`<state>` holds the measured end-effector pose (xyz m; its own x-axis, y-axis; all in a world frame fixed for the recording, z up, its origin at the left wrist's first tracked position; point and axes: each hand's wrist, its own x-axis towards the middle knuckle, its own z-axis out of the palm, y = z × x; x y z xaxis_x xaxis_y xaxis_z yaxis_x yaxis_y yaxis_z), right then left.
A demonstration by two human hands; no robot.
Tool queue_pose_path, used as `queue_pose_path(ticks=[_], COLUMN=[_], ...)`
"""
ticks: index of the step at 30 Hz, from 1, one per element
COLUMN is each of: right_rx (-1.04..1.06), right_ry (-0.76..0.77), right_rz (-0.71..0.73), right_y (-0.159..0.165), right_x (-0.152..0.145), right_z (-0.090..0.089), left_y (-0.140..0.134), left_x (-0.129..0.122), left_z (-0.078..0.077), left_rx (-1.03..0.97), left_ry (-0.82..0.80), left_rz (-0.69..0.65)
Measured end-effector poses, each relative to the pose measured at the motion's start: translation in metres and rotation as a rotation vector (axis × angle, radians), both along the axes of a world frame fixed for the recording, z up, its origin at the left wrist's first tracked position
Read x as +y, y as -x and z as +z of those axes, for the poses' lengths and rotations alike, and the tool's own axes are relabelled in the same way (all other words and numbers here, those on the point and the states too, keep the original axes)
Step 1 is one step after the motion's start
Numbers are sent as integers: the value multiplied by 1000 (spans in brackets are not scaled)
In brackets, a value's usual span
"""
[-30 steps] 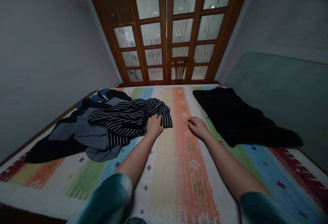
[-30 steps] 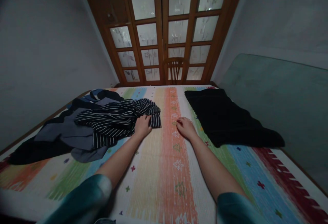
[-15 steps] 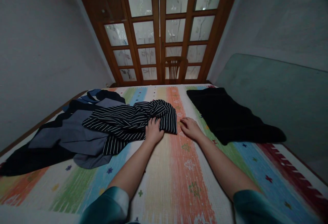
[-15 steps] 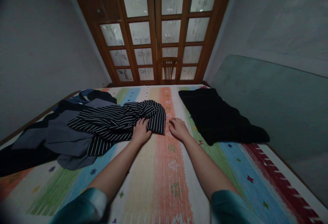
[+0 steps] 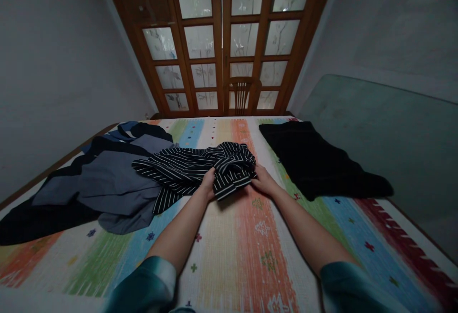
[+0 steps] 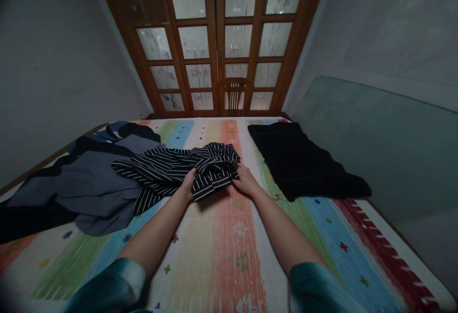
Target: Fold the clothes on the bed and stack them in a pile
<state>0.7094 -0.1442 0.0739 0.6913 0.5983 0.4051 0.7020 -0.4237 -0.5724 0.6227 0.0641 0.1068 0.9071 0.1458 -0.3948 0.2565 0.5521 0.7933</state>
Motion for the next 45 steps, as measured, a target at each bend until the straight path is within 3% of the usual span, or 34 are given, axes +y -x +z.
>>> queue_pose_path(ticks=[2,4,8,10,12,15,17,20,23,25,28,32,35,40,42,45], right_rx=[198,396,670,736,735,612,476,302,312,331,264,159,184,282,356,357], right_ry=[-110,-312,-910,-1177,-1323,-1286,-1130,-832,-576,-445,-351,-472,-525,-438,-431,-358], right_rz=[-44,-155,-393,-460,-471,-469,-535,-633,-460,-338,-377,-586,-594,-381,-317,-280], right_y=[-1,-4,-19,-29,-38,-46,-45,-38,-27,-20,-11,-7,-7,-7,-8,-9], right_x=[-1,-1,-6,-12,-20,-29,-31,-27,-20,-16,-12,-12,-12,-10,-9,-9], right_z=[1,1,-1,-4,-6,-10,-11,-11,-8,-5,0,9,12,8,4,0], left_y=[-4,-5,-1,0,-3,-6,-4,3,7,6,0,-7,-9,-8,-9,-10], left_x=[22,52,107,119,117,95,76,50,38,38,45,57,64,78,86,97], left_z=[4,7,3,-2,-6,-10,-10,-8,-8,-9,-11,-10,-7,-6,-7,-10], left_rx=[-57,-162,-286,-243,-191,-220,-285,-313,-264,-268,-315,-234,-160,-130,-100,-118], left_ry=[-5,-33,-59,-175,-396,-846,-1165,-1557,-1729,-1692,-1468,-1070,-784,-344,-268,-294], left_rz=[118,279,539,591,668,697,483,40,-148,-151,-21,372,548,630,614,561])
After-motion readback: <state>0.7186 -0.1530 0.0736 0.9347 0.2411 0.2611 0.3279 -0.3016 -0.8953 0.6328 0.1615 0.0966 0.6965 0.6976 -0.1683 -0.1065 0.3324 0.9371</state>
